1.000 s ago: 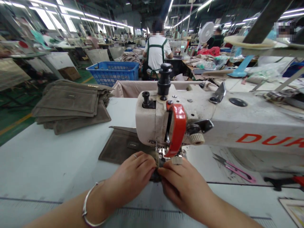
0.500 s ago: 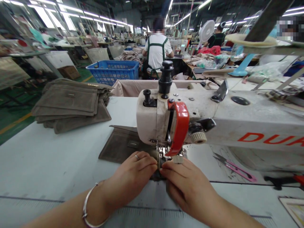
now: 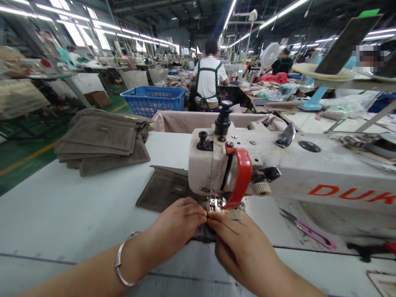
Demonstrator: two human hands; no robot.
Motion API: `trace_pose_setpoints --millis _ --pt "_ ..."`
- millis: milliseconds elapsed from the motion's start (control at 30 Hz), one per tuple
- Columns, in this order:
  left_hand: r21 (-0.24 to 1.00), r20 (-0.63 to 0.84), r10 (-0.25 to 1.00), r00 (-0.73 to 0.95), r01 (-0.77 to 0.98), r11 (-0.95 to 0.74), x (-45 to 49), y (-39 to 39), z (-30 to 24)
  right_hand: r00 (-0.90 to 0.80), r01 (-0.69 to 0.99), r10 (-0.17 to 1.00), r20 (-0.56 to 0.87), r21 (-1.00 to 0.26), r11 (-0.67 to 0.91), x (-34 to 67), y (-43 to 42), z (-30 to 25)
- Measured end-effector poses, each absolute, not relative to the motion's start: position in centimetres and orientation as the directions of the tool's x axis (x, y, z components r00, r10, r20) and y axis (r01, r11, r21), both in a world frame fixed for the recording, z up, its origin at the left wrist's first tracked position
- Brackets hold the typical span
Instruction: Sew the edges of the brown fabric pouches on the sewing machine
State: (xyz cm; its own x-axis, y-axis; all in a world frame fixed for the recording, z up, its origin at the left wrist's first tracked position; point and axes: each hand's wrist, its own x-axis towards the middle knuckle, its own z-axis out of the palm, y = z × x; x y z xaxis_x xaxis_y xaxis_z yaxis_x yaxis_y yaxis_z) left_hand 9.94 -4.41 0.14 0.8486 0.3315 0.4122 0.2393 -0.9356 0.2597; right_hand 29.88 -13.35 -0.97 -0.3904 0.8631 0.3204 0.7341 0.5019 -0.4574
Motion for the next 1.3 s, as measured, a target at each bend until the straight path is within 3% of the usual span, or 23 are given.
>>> trace_pose_setpoints --millis 267,567,767,1200,1300 --pt "0.317 0.408 0.370 0.835 0.250 -0.915 10.4 -2.8 0.3 -0.309 0.828 0.885 0.349 -0.358 0.431 29.8 -12.6 -1.5" --pt "0.246 0.418 0.429 0.801 0.355 -0.902 11.0 -1.8 -0.2 -0.302 0.861 0.890 0.341 -0.304 0.408 29.7 -11.9 -1.7" --pt "0.348 0.446 0.503 0.740 0.375 -0.859 11.0 -1.5 -0.5 -0.299 0.852 0.889 0.346 -0.323 0.412 29.7 -12.0 -1.9" --pt "0.347 0.438 0.521 0.733 0.396 -0.850 11.2 -1.4 -0.3 -0.287 0.859 0.901 0.325 -0.330 0.392 29.6 -12.1 -1.8" --pt "0.363 0.374 0.560 0.739 0.439 -0.822 11.2 -1.5 0.0 -0.284 0.857 0.897 0.338 -0.330 0.396 29.6 -12.2 -1.7"
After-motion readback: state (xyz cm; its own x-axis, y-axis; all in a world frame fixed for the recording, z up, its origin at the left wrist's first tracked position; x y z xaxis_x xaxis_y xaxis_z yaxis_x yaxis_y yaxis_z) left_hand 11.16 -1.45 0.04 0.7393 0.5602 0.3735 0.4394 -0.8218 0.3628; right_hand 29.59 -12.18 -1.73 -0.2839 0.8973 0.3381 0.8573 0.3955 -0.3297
